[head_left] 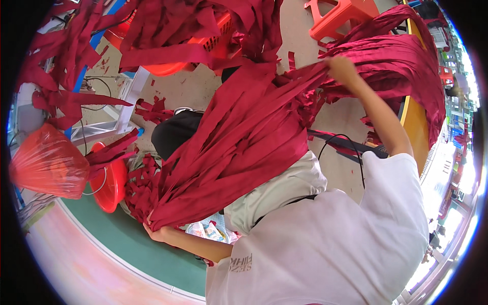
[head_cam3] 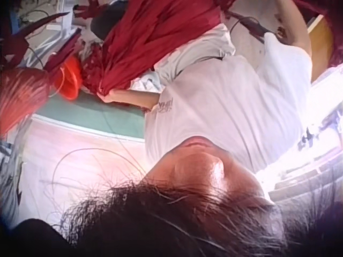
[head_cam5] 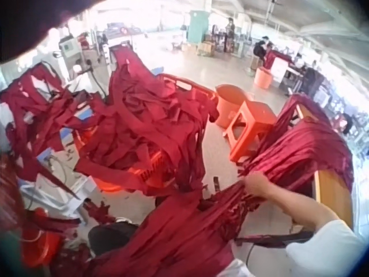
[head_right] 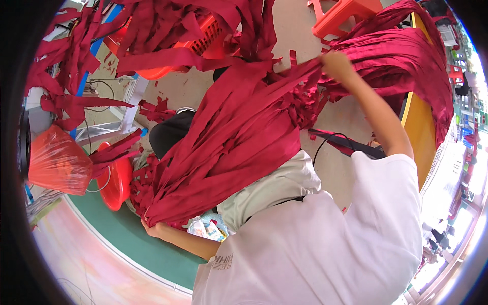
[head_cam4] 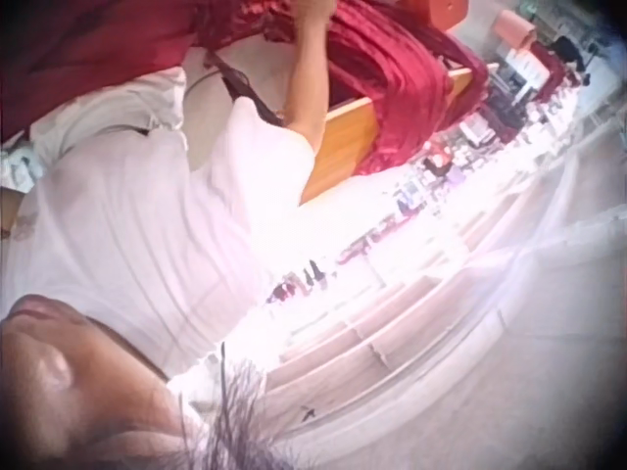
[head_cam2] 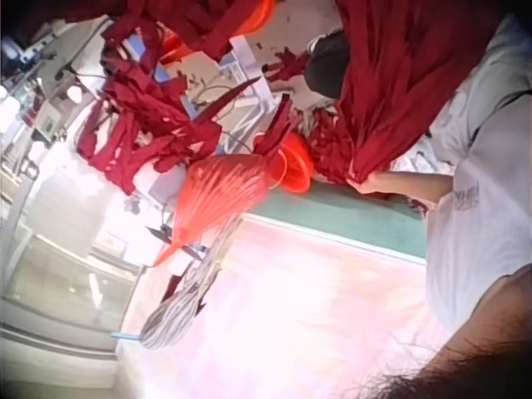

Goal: The recorder is sorting and organizing long strips of magenta fabric in a factory setting, occasionally using a winding machine.

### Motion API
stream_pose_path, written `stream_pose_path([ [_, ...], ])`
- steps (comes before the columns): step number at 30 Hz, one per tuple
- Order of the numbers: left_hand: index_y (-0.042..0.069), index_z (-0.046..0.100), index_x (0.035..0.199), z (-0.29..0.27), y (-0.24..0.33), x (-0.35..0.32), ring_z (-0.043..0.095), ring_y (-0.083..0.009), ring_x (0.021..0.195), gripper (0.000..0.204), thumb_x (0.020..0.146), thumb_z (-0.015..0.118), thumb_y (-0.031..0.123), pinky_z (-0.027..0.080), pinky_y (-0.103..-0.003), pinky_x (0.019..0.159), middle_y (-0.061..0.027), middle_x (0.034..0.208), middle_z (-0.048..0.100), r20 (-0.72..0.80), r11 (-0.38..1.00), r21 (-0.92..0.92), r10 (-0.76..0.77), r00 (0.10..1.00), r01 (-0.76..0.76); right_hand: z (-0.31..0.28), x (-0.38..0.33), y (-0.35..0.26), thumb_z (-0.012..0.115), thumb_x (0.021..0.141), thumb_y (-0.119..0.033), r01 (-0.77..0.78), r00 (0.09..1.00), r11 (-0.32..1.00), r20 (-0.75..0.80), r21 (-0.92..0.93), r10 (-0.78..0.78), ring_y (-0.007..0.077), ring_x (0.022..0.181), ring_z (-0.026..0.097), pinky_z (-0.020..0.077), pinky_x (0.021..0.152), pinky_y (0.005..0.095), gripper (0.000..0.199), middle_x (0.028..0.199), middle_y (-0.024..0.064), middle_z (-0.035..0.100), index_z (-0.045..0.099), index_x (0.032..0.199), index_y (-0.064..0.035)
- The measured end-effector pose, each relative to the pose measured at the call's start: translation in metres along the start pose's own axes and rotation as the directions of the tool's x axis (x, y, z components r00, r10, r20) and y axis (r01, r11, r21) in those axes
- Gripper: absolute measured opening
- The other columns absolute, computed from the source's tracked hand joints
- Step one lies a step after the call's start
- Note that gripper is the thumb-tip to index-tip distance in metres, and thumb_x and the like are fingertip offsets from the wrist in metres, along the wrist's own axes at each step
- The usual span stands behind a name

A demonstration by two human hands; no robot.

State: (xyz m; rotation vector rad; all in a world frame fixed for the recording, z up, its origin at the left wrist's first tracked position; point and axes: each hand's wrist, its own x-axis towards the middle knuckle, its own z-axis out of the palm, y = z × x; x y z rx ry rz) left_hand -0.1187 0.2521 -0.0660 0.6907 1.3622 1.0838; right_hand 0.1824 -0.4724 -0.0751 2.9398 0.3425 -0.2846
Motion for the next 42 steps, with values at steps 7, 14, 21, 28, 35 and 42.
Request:
stream_pose_path([
  [7,-0.002,0.062,0.118,-0.012,0.001,0.012,0.056,-0.0364,0.116,0.043,0.081,0.062,0.019,0.046,-0.051,0.101,-0.0202,0.124,0.061,0.015,0.984,-0.061,-0.165,0.986,0.165,-0.062,0.004,0.206,0.050,0.094,-0.047,-0.533,0.743,0.833,-0.387,0.150,0.545,0.0413,0.094,0.066,0.0518,0.080,0.0521,0.036,0.097,0.0186,0.069,0.073,0.102,-0.0190],
  [14,-0.002,0.066,0.112,-0.006,-0.029,0.034,0.059,-0.0361,0.109,0.039,0.077,0.064,0.015,0.048,-0.052,0.097,-0.0205,0.118,0.063,-0.051,0.995,-0.016,-0.094,0.994,0.094,-0.132,-0.053,0.403,0.058,0.088,-0.039,-0.541,0.686,0.798,-0.410,0.266,0.601,0.0285,0.089,0.070,0.0523,0.078,0.0435,0.038,0.095,0.0160,0.072,0.068,0.109,-0.0092],
  [21,0.001,0.069,0.112,-0.017,-0.008,0.037,0.062,-0.0367,0.103,0.035,0.082,0.053,0.012,0.050,-0.053,0.094,-0.0222,0.115,0.064,0.103,0.966,0.159,0.188,0.977,-0.203,-0.093,0.004,0.078,0.067,0.082,-0.022,-0.119,0.947,0.858,0.317,0.499,-0.054,0.0189,0.077,0.063,0.0506,0.069,0.0340,0.026,0.083,0.0097,0.066,0.063,0.096,-0.0004],
  [28,-0.001,0.057,0.097,-0.012,-0.008,0.004,0.058,-0.0300,0.098,0.021,0.087,0.056,0.016,0.043,-0.046,0.100,-0.0140,0.098,0.060,0.196,0.948,-0.165,-0.237,0.951,0.271,-0.119,-0.037,-0.199,0.068,0.085,-0.023,0.547,0.743,0.574,-0.038,0.609,-0.668,0.0282,0.105,0.054,0.0449,0.091,0.0393,0.025,0.108,0.0106,0.059,0.063,0.101,-0.0042],
  [35,0.010,0.043,0.076,-0.020,-0.001,-0.023,0.054,-0.0226,0.087,0.018,0.086,0.055,0.018,0.042,-0.043,0.096,-0.0045,0.079,0.053,0.228,0.898,-0.236,-0.321,0.919,0.372,-0.128,-0.083,-0.239,0.066,0.081,-0.009,0.670,0.700,0.408,-0.345,0.620,-0.625,0.0277,0.078,0.060,0.0480,0.069,0.0391,0.012,0.085,0.0107,0.061,0.058,0.088,-0.0044],
  [42,0.008,0.046,0.081,-0.018,-0.012,-0.034,0.055,-0.0277,0.095,0.016,0.091,0.050,0.020,0.040,-0.045,0.101,-0.0089,0.082,0.055,0.414,0.782,-0.301,-0.409,0.813,0.546,-0.117,-0.096,-0.256,0.068,0.084,-0.021,0.326,0.871,0.706,0.091,0.628,-0.483,0.0288,0.067,0.061,0.0463,0.054,0.0385,0.019,0.081,0.0110,0.062,0.061,0.092,-0.0050],
])
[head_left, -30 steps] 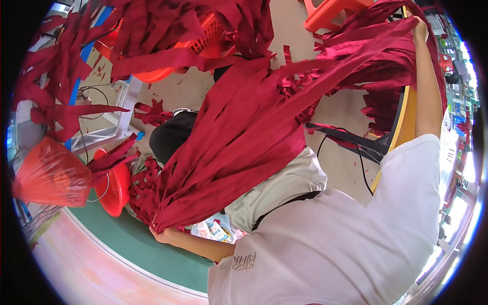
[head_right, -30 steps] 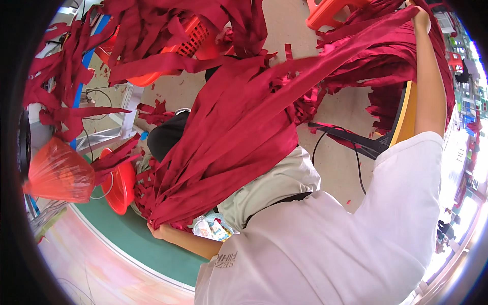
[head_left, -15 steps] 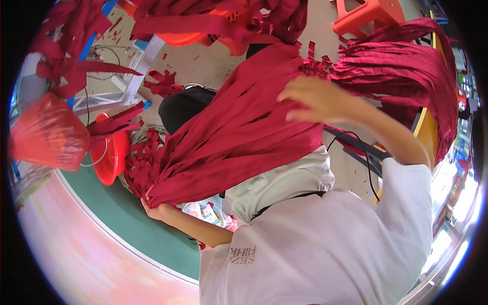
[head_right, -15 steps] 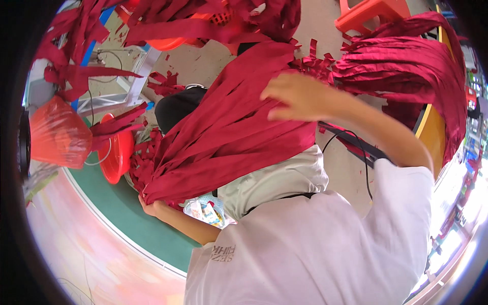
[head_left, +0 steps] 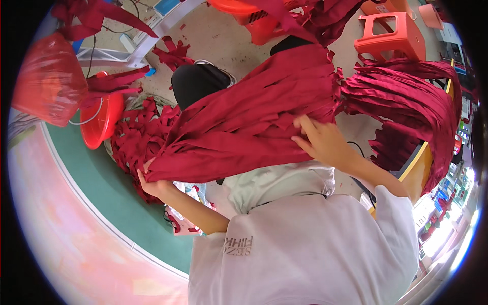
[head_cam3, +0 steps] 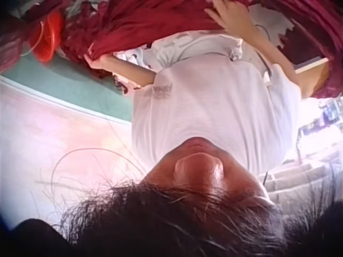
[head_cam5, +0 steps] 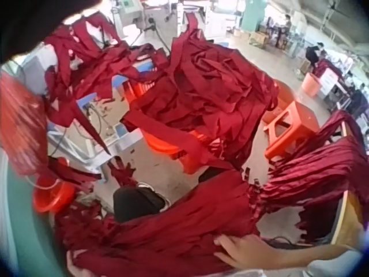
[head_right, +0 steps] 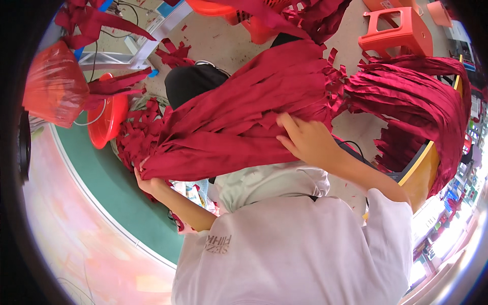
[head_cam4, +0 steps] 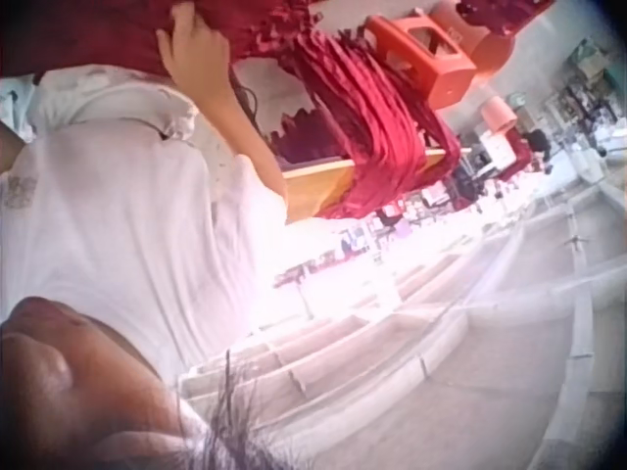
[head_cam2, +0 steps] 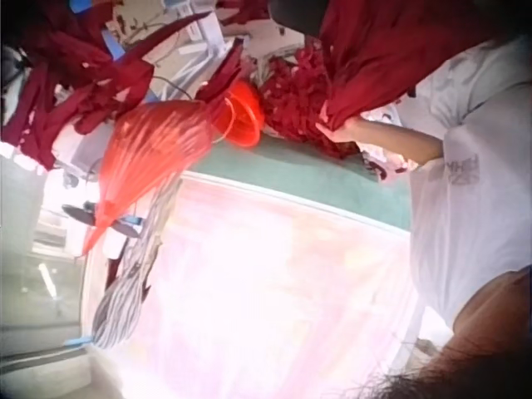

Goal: The recorder is sorting and organizing long strips of magenta fabric in a factory setting, occasionally using a winding machine.

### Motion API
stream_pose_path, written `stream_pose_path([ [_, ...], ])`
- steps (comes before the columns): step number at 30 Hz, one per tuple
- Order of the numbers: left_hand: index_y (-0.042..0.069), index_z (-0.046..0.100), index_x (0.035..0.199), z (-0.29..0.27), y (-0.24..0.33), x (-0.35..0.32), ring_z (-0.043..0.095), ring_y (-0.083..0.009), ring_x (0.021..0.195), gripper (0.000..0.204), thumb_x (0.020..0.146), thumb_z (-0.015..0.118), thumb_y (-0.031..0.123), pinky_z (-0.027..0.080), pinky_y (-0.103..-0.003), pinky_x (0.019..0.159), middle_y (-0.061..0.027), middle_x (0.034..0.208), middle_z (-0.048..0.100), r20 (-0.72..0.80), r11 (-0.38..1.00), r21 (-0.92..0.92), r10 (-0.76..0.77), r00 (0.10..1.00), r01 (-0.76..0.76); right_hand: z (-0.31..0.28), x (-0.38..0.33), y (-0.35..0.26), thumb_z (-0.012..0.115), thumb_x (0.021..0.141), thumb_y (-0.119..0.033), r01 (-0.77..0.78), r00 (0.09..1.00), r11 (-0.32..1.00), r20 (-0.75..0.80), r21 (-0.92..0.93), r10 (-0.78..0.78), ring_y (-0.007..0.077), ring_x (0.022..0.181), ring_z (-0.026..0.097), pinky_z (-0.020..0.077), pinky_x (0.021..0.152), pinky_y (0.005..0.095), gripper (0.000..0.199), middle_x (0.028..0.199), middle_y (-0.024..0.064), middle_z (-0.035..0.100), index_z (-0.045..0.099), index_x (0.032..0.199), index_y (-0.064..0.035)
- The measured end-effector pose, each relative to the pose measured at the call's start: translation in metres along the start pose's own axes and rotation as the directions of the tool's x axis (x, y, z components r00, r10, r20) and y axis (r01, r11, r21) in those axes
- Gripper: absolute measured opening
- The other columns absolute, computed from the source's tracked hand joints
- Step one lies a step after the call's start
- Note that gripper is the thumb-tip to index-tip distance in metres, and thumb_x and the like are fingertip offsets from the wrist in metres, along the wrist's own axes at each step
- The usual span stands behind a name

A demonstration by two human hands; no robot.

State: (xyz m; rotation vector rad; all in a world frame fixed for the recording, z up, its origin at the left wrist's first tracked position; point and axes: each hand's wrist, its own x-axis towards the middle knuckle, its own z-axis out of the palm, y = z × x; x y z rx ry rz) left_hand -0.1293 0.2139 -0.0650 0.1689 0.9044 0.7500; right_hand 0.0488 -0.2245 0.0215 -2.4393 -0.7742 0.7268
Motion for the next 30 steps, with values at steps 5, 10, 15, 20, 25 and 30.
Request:
stream_pose_path([
  [5,0.007,0.046,0.080,0.018,-0.020,0.001,0.054,-0.0286,0.094,0.017,0.090,0.050,0.020,0.040,-0.048,0.097,-0.0095,0.081,0.054,-0.203,0.969,0.152,0.224,0.953,-0.195,0.013,0.032,0.006,0.065,0.087,-0.023,0.130,0.982,0.985,-0.122,-0.113,-0.144,0.0302,0.075,0.063,0.0498,0.057,0.0390,0.019,0.085,0.0094,0.060,0.063,0.091,-0.0045],
  [10,0.008,0.043,0.076,-0.002,-0.004,0.011,0.053,-0.0266,0.089,0.018,0.088,0.050,0.020,0.040,-0.048,0.096,-0.0078,0.078,0.051,-0.057,0.999,-0.029,0.020,0.998,-0.022,-0.048,0.004,0.071,0.055,0.091,-0.004,-0.192,0.848,0.753,-0.279,0.630,0.450,0.0118,0.078,0.062,0.0503,0.067,0.0288,0.015,0.100,0.0036,0.067,0.066,0.101,-0.0062],
  [15,0.009,0.042,0.076,-0.011,0.009,0.009,0.054,-0.0275,0.089,0.019,0.089,0.050,0.020,0.039,-0.046,0.099,-0.0081,0.078,0.052,-0.053,0.998,-0.023,0.052,0.997,-0.053,-0.148,-0.129,0.279,0.060,0.097,-0.024,-0.227,0.402,0.686,-0.575,0.691,0.712,0.0098,0.072,0.059,0.0495,0.070,0.0256,0.022,0.074,-0.0012,0.057,0.067,0.109,-0.0058],
  [20,0.009,0.043,0.077,0.008,-0.028,0.016,0.054,-0.0277,0.089,0.018,0.089,0.050,0.020,0.041,-0.045,0.097,-0.0080,0.079,0.052,-0.174,0.984,0.155,0.115,0.978,-0.088,-0.272,-0.417,0.510,0.024,0.107,-0.024,0.348,0.050,0.518,-0.567,0.781,0.822,0.0351,0.098,0.068,0.0608,0.085,0.0373,0.050,0.108,0.0293,0.066,0.055,0.104,0.0162],
  [25,0.008,0.047,0.079,0.001,0.007,0.013,0.055,-0.0257,0.088,0.016,0.089,0.052,0.019,0.043,-0.043,0.094,-0.0076,0.080,0.053,-0.077,0.980,0.145,0.149,0.986,-0.137,-0.305,-0.417,0.513,0.015,0.106,-0.026,0.252,-0.311,0.778,-0.714,0.575,0.628,0.0428,0.095,0.068,0.0626,0.081,0.0392,0.052,0.103,0.0336,0.064,0.036,0.109,0.0219],
  [30,0.006,0.048,0.082,0.014,-0.001,0.022,0.055,-0.0274,0.092,0.015,0.090,0.050,0.018,0.042,-0.045,0.097,-0.0094,0.083,0.055,-0.157,0.945,0.246,0.259,0.953,-0.216,-0.410,-0.388,0.442,0.056,0.093,-0.040,0.261,-0.633,0.808,-0.539,0.527,0.556,0.0367,0.090,0.068,0.0549,0.078,0.0429,0.048,0.101,0.0247,0.069,0.060,0.104,0.0057],
])
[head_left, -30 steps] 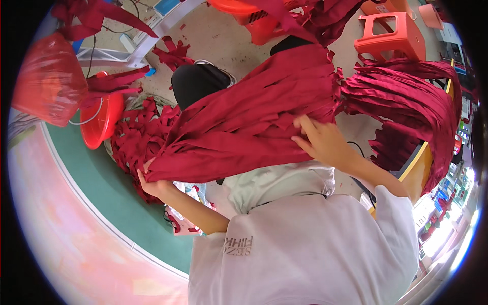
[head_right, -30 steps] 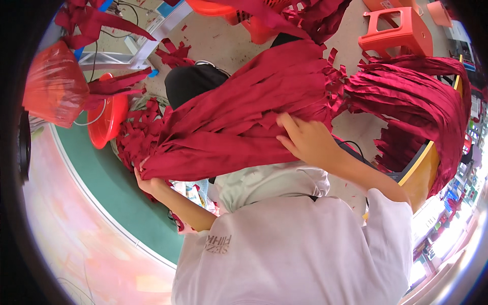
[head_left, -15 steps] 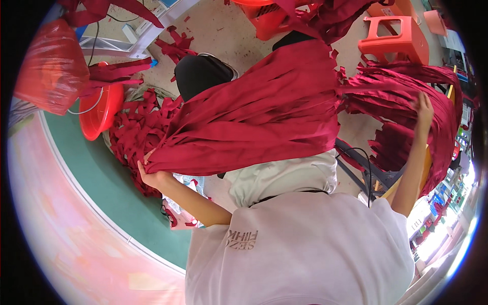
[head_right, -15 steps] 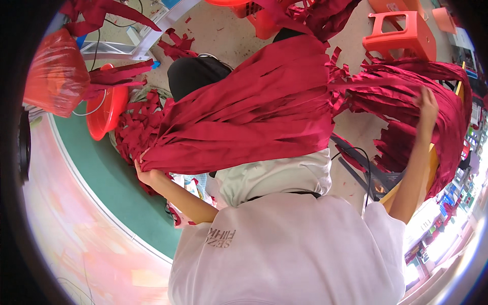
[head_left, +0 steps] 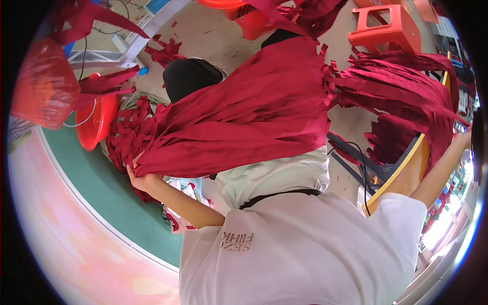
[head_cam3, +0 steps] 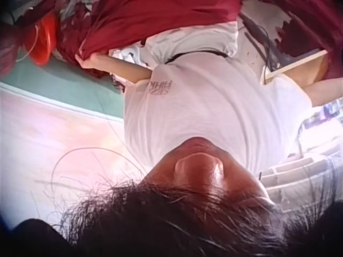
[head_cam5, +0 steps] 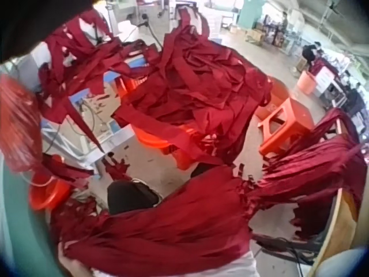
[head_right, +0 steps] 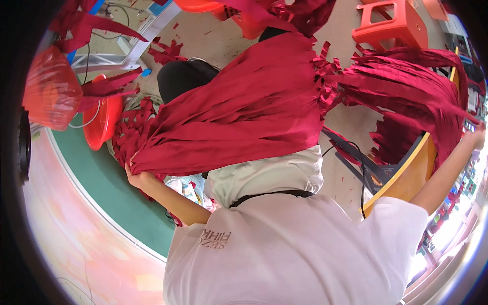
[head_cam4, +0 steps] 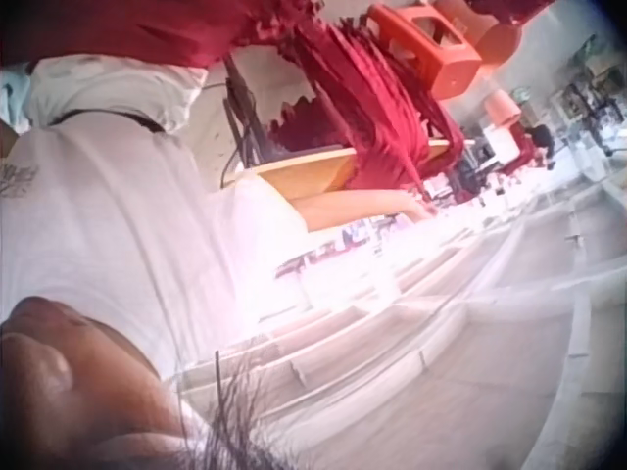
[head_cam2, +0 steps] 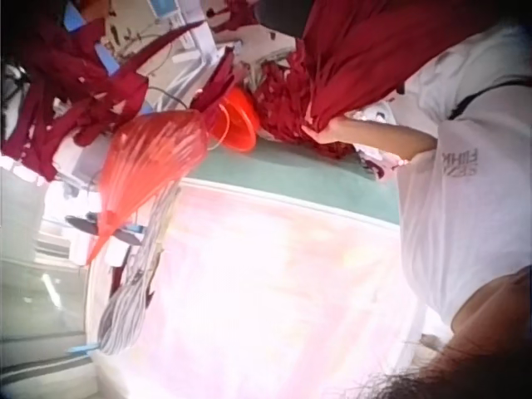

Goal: The recorder is sorting and organizing long strips of magenta fabric in a factory setting, occasionally using a winding machine.

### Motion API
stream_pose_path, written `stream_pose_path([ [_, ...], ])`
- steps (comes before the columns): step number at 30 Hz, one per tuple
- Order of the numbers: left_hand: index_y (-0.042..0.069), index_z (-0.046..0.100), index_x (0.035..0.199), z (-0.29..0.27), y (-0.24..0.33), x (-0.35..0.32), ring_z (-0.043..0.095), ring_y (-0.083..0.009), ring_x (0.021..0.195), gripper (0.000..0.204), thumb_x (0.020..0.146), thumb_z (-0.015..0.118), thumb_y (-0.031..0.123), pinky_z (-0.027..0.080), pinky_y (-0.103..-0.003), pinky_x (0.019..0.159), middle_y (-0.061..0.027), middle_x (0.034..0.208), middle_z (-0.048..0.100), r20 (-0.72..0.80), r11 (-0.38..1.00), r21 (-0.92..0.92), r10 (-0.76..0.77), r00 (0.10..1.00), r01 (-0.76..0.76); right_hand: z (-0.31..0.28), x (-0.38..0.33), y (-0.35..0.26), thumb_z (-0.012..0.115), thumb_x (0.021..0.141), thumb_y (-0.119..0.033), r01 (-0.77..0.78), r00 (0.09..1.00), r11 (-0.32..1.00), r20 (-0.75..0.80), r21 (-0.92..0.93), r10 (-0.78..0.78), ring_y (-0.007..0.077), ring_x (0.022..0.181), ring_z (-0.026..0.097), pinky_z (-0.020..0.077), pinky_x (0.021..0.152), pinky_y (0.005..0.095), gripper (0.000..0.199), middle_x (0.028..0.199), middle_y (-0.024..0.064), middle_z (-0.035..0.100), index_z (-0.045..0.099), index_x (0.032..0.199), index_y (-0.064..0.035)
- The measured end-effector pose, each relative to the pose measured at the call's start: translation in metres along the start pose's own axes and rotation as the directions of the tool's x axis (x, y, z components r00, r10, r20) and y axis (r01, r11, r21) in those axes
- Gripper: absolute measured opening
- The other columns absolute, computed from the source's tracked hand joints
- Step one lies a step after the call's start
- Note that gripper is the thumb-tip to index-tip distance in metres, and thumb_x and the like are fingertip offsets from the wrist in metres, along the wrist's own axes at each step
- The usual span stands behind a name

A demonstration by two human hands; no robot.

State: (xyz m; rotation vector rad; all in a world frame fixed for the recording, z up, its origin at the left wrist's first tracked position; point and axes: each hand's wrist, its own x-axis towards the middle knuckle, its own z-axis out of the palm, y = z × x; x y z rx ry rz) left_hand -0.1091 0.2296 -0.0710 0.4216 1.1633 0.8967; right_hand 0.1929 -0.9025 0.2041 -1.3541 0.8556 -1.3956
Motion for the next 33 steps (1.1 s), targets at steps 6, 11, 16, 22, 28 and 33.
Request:
stream_pose_path([
  [6,-0.001,0.050,0.086,-0.002,0.002,0.007,0.057,-0.0307,0.096,0.017,0.090,0.049,0.015,0.042,-0.047,0.100,-0.0150,0.085,0.058,-0.051,0.980,0.111,0.169,0.984,-0.163,0.037,-0.001,-0.032,0.063,0.091,-0.042,0.030,0.994,0.988,0.107,-0.151,-0.013,0.0332,0.091,0.067,0.0524,0.079,0.0422,0.045,0.101,0.0206,0.069,0.064,0.106,0.0007],
  [11,-0.001,0.053,0.089,-0.004,-0.008,-0.007,0.057,-0.0299,0.096,0.015,0.088,0.051,0.013,0.043,-0.045,0.099,-0.0144,0.087,0.059,-0.120,0.978,0.137,0.176,0.977,-0.160,0.055,-0.005,-0.044,0.058,0.095,-0.038,0.147,0.916,0.931,0.401,-0.335,0.000,0.0269,0.097,0.066,0.0518,0.083,0.0365,0.044,0.106,0.0156,0.069,0.057,0.118,0.0005],
  [16,-0.001,0.055,0.091,0.009,-0.017,-0.020,0.056,-0.0287,0.096,0.016,0.088,0.053,0.015,0.043,-0.044,0.099,-0.0136,0.090,0.059,-0.111,0.998,-0.006,0.060,0.992,-0.061,0.053,-0.040,-0.052,0.063,0.093,-0.037,0.205,0.772,0.830,0.607,-0.519,0.188,0.0131,0.104,0.063,0.0447,0.088,0.0290,0.040,0.108,0.0018,0.069,0.062,0.124,-0.0113],
  [22,0.003,0.060,0.098,-0.016,0.001,0.009,0.057,-0.0283,0.099,0.017,0.088,0.056,0.016,0.045,-0.046,0.098,-0.0130,0.100,0.060,-0.065,0.996,-0.084,0.008,0.998,-0.014,0.052,-0.250,0.004,0.062,0.093,-0.026,0.797,0.184,0.472,0.896,-0.377,0.404,0.0138,0.093,0.062,0.0488,0.083,0.0276,0.035,0.106,0.0060,0.067,0.061,0.121,-0.0043],
  [28,0.002,0.061,0.100,0.007,-0.006,-0.026,0.058,-0.0317,0.106,0.021,0.087,0.058,0.017,0.044,-0.048,0.102,-0.0171,0.109,0.062,-0.155,0.995,0.047,0.095,0.983,-0.089,-0.004,-0.599,0.004,0.061,0.088,-0.008,0.573,-0.534,0.814,0.795,0.091,0.287,0.0312,0.114,0.056,0.0440,0.100,0.0378,0.031,0.119,0.0137,0.060,0.061,0.119,-0.0055],
  [33,-0.001,0.059,0.102,-0.021,0.016,0.002,0.058,-0.0326,0.106,0.025,0.089,0.056,0.020,0.044,-0.048,0.102,-0.0177,0.109,0.061,0.063,0.980,-0.172,-0.092,0.994,0.101,-0.026,-0.672,-0.005,0.064,0.080,-0.009,0.562,-0.652,0.718,0.754,0.411,0.078,0.0320,0.113,0.053,0.0435,0.095,0.0404,0.023,0.117,0.0133,0.055,0.059,0.103,-0.0051],
])
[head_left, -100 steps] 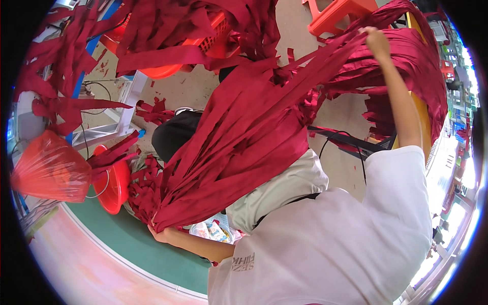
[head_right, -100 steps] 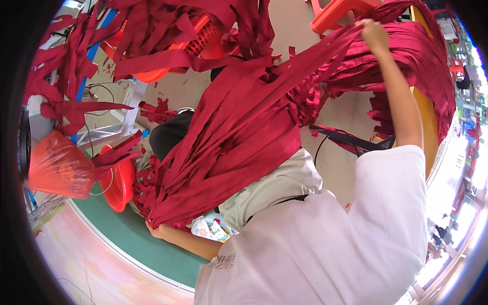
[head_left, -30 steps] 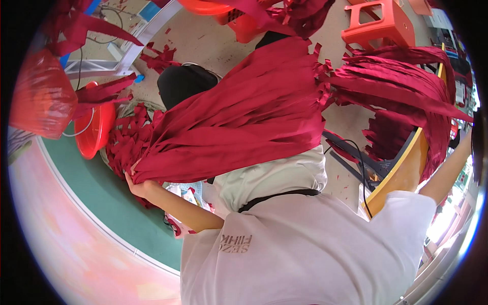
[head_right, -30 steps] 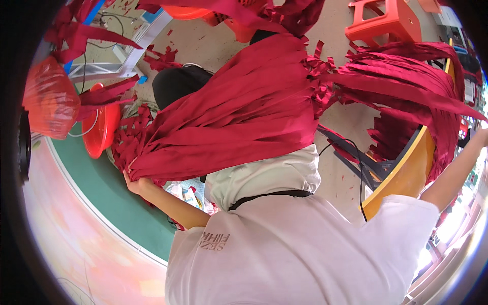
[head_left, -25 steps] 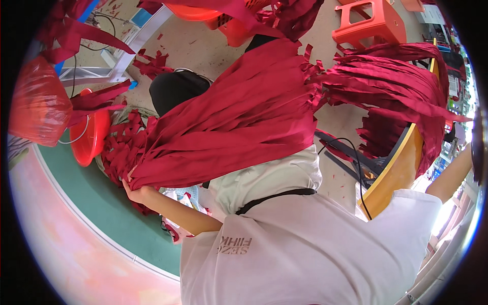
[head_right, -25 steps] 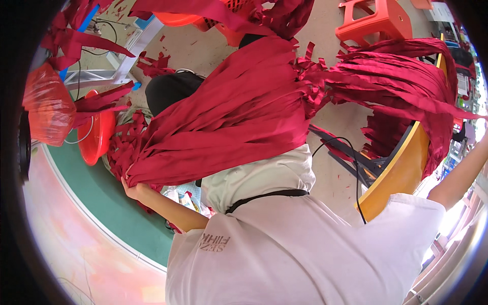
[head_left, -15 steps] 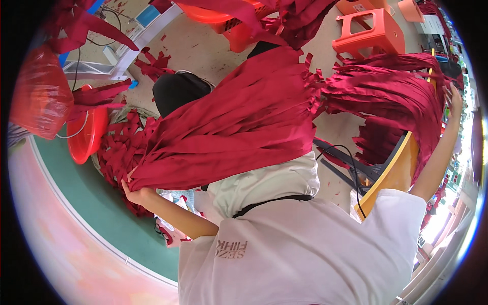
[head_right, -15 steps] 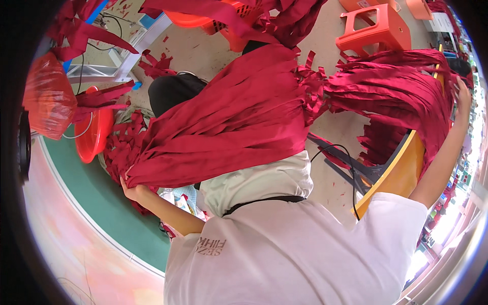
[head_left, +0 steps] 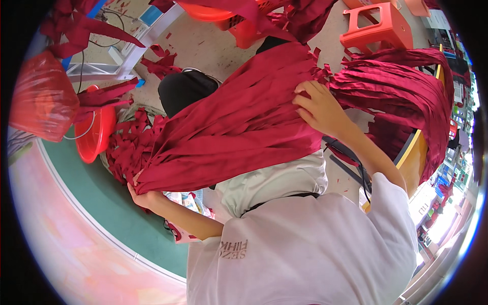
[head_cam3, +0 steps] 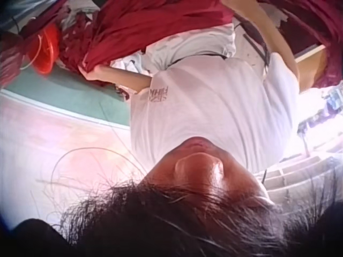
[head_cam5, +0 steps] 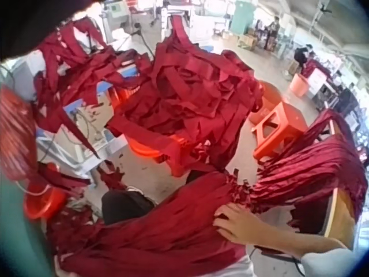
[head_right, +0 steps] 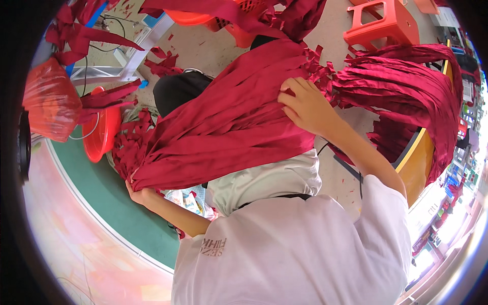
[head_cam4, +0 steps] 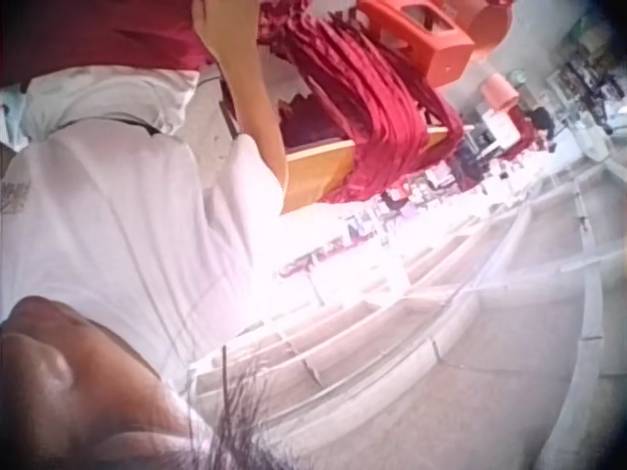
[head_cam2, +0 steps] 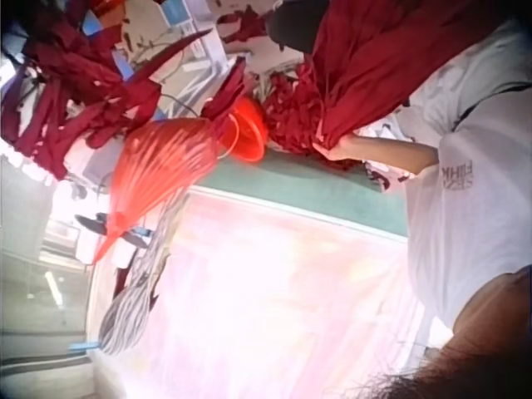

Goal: The recorder is sorting and organizing long strips of magenta fabric in a factory setting, occasionally using a winding machine.

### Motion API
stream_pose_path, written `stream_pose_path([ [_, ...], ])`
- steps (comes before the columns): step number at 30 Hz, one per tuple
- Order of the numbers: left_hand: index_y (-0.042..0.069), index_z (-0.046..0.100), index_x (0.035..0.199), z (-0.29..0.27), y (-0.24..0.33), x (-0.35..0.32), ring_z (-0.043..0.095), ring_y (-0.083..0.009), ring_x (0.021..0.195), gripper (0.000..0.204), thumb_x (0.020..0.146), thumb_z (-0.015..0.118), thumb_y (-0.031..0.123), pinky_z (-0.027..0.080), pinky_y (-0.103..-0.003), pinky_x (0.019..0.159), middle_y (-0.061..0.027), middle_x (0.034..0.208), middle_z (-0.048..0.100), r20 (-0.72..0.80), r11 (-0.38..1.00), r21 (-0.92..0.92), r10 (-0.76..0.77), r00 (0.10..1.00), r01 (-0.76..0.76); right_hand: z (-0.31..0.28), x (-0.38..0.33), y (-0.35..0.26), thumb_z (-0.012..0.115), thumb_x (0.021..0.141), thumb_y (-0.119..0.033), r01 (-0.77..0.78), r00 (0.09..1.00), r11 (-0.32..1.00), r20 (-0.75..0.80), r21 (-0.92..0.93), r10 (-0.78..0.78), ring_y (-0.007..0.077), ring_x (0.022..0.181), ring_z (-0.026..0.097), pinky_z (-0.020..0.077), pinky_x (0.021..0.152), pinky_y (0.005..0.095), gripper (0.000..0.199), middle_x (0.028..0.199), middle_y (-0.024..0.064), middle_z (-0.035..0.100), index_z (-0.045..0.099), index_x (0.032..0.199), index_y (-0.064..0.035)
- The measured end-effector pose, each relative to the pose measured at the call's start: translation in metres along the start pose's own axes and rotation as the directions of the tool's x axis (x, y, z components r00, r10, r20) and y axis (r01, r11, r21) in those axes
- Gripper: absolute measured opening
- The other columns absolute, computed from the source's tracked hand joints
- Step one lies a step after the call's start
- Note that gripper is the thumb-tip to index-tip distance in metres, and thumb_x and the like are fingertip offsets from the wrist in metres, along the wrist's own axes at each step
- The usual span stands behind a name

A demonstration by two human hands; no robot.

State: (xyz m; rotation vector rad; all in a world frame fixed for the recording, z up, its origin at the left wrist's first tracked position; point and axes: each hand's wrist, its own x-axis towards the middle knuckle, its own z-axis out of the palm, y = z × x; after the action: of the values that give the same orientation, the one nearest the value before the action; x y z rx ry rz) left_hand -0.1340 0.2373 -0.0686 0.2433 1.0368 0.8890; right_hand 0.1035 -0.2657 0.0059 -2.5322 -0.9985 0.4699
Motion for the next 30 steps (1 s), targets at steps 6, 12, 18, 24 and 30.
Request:
stream_pose_path([
  [6,0.002,0.047,0.087,0.020,-0.003,-0.031,0.054,-0.0284,0.094,0.015,0.090,0.051,0.017,0.042,-0.046,0.097,-0.0100,0.086,0.053,0.137,0.994,0.109,0.010,0.991,-0.025,0.007,-0.053,-0.020,0.066,0.072,-0.011,0.124,0.990,0.987,0.049,0.101,-0.129,0.0286,0.083,0.056,0.0472,0.069,0.0397,0.023,0.088,0.0095,0.054,0.055,0.091,-0.0056],
  [12,0.006,0.039,0.081,0.038,-0.011,-0.048,0.049,-0.0259,0.089,0.017,0.091,0.049,0.015,0.039,-0.045,0.097,-0.0061,0.079,0.044,0.055,0.989,0.115,0.089,0.995,-0.095,0.019,-0.056,-0.029,0.067,0.079,-0.017,0.121,0.986,0.989,0.109,0.081,-0.130,0.0269,0.078,0.056,0.0483,0.066,0.0382,0.018,0.085,0.0075,0.053,0.057,0.092,-0.0077],
  [18,0.007,0.038,0.079,0.036,-0.011,-0.046,0.049,-0.0255,0.087,0.018,0.090,0.049,0.016,0.038,-0.044,0.097,-0.0056,0.078,0.042,0.041,0.996,0.072,0.051,0.998,-0.054,0.018,-0.003,-0.033,0.066,0.082,-0.015,-0.120,0.993,0.964,0.035,0.237,0.115,0.0287,0.084,0.056,0.0479,0.073,0.0384,0.029,0.087,0.0084,0.054,0.062,0.111,-0.0098],
  [24,0.009,0.037,0.078,0.040,-0.009,-0.056,0.047,-0.0233,0.083,0.019,0.091,0.049,0.017,0.038,-0.043,0.094,-0.0040,0.076,0.042,0.010,0.995,0.070,0.065,0.998,-0.066,0.047,0.033,-0.044,0.066,0.080,-0.010,0.166,0.986,0.975,-0.002,0.146,-0.168,0.0313,0.088,0.053,0.0446,0.078,0.0382,0.020,0.093,0.0117,0.051,0.060,0.099,-0.0055],
  [30,0.011,0.037,0.075,0.018,-0.006,-0.055,0.042,-0.0194,0.074,0.021,0.091,0.051,0.016,0.038,-0.036,0.081,-0.0015,0.070,0.039,0.270,0.974,-0.137,-0.137,0.953,0.178,0.009,0.007,-0.047,0.060,0.092,-0.022,-0.097,0.941,0.920,0.337,0.380,-0.040,0.0356,0.064,0.057,0.0436,0.060,0.0451,0.020,0.068,0.0149,0.057,0.056,0.083,-0.0046],
])
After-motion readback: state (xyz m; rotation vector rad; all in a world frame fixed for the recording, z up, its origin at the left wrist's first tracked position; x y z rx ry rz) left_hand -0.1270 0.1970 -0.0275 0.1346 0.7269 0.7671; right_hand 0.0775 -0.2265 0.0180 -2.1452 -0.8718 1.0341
